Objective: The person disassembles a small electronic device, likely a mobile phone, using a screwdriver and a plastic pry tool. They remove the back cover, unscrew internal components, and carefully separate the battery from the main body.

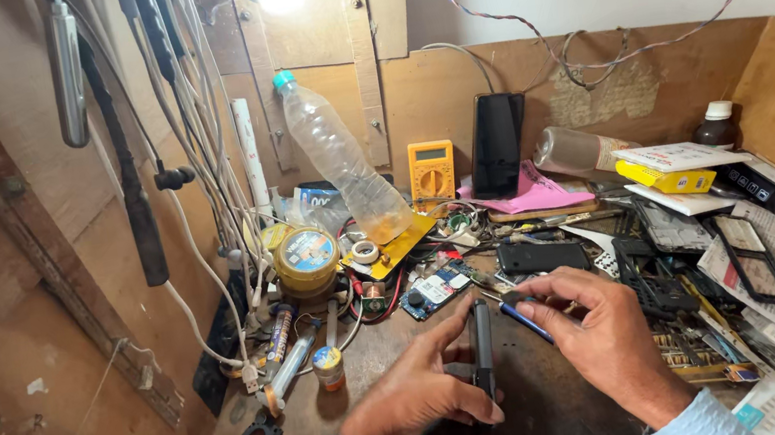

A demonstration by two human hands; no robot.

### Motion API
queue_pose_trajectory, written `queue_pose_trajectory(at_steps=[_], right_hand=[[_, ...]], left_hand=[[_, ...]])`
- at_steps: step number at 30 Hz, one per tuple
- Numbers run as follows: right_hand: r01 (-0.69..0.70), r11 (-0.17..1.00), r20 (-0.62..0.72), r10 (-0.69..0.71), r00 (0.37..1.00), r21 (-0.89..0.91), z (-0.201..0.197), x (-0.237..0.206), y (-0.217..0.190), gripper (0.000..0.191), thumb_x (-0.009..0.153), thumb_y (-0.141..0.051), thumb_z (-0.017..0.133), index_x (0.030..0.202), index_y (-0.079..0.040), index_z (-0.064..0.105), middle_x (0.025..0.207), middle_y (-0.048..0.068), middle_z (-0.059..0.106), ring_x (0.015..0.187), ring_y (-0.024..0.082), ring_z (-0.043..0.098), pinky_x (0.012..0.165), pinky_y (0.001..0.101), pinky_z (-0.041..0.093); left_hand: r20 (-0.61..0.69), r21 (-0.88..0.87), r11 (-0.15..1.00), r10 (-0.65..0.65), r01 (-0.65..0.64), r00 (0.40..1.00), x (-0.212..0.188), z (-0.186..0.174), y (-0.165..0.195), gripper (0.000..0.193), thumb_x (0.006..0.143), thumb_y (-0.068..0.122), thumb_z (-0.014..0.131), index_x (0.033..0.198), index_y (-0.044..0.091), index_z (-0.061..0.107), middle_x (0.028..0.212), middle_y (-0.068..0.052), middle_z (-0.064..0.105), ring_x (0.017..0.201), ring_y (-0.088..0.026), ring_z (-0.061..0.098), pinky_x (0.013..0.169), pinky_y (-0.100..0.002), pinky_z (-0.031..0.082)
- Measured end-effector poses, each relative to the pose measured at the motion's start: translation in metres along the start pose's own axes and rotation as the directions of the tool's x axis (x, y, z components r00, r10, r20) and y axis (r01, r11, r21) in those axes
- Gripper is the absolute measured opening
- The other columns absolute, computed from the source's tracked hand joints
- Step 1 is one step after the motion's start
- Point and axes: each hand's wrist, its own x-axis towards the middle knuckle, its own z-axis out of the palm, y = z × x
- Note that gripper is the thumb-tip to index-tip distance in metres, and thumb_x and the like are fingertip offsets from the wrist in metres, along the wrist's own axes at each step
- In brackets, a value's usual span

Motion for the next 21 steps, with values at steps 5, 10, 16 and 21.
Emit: queue_pose_trajectory(at_steps=[5,10,16,21], right_hand=[[0.175,0.985,-0.005,-0.175,0.985,0.009,0.007,0.000,-0.004,0.016,0.080,-0.003,0.078,0.096,-0.004,0.079,0.089,0.006,0.078,0.081,0.015,0.076,0.069,0.0271,0.057],[0.161,0.987,0.027,-0.161,0.987,-0.016,0.009,0.000,-0.011,0.017,0.082,-0.003,0.076,0.099,-0.004,0.078,0.091,0.006,0.078,0.083,0.017,0.077,0.069,0.0291,0.059],[0.194,0.979,0.043,-0.191,0.981,-0.064,0.009,0.003,-0.014,0.019,0.081,-0.004,0.077,0.100,-0.004,0.077,0.091,0.007,0.078,0.082,0.020,0.077,0.068,0.0301,0.058],[0.189,0.980,0.052,-0.186,0.981,-0.057,0.010,0.006,-0.012,0.018,0.079,-0.005,0.078,0.098,-0.005,0.078,0.088,0.008,0.078,0.079,0.020,0.077,0.066,0.0308,0.058]], left_hand=[[0.030,0.029,0.996,-0.089,0.089,0.996,0.001,-0.001,0.014,0.125,0.060,-0.010,0.075,0.167,0.024,0.020,0.115,-0.012,0.066,0.085,-0.020,0.073,0.062,-0.029,0.058],[0.034,0.031,0.993,-0.114,0.113,0.993,0.002,-0.001,0.013,0.122,0.060,-0.008,0.076,0.166,0.023,0.024,0.110,-0.010,0.066,0.083,-0.019,0.072,0.061,-0.030,0.058],[0.032,0.049,0.991,-0.127,0.126,0.991,0.008,-0.003,0.011,0.120,0.059,-0.006,0.077,0.166,0.021,0.030,0.107,-0.008,0.067,0.082,-0.018,0.071,0.060,-0.031,0.058],[-0.004,0.075,0.988,-0.138,0.138,0.990,0.013,-0.003,0.008,0.121,0.059,-0.005,0.079,0.165,0.019,0.027,0.107,-0.009,0.069,0.082,-0.018,0.072,0.059,-0.032,0.058]])
